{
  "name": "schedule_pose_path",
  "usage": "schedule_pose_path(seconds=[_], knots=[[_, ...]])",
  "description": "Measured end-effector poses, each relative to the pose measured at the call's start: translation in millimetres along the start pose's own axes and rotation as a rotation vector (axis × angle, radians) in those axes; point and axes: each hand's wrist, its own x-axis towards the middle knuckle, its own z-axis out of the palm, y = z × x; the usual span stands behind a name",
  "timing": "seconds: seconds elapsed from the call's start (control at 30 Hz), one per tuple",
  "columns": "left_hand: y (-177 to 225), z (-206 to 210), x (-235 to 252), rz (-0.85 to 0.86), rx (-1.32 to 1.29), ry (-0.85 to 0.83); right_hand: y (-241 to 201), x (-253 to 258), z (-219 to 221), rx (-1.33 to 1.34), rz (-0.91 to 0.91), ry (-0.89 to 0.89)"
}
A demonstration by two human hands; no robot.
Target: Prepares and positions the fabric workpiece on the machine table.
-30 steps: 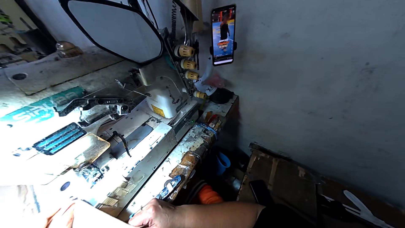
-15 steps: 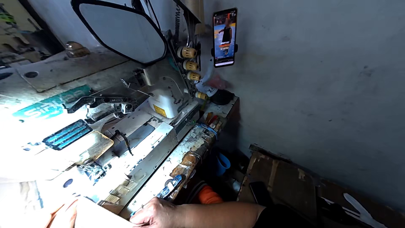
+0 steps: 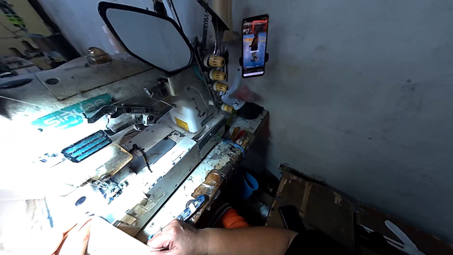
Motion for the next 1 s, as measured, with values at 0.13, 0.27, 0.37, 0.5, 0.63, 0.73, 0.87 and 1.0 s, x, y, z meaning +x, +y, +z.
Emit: schedule_pose_path(seconds=[0.13, 0.27, 0.37, 0.5, 0.63, 0.73, 0.87, 1.0], knots=[[-0.8, 0.5, -0.7, 0.000, -0.014, 0.004, 0.2, -0.2, 0.3, 0.003, -0.005, 0.004], [-0.5, -0.4, -1.0, 0.005, 0.036, -0.003, -1.4, -0.1, 0.9, -0.002, -0.009, 0.017], [4.5, -0.9, 0.0, -0.021, 0.053, -0.006, -1.5, 0.2, 0.9, 0.003, -0.013, 0.022], [5.1, -1.2, -0.2, -0.036, 0.052, -0.015, -0.3, -0.3, 1.6, 0.006, -0.013, 0.020], [3.7, -0.7, 0.5, -0.024, 0.033, -0.013, -1.5, 0.4, 1.1, 0.006, -0.014, 0.021], [4.3, -0.5, 1.1, -0.011, 0.021, -0.009, -0.1, -0.1, 2.1, -0.001, -0.019, 0.027], [1.4, 0.0, 0.4, -0.004, 0.021, -0.007, -0.2, -0.6, 1.8, -0.007, -0.013, 0.022], [2.3, 0.1, 0.2, -0.017, 0.022, -0.008, 0.5, -0.6, 2.4, -0.002, -0.021, 0.027]])
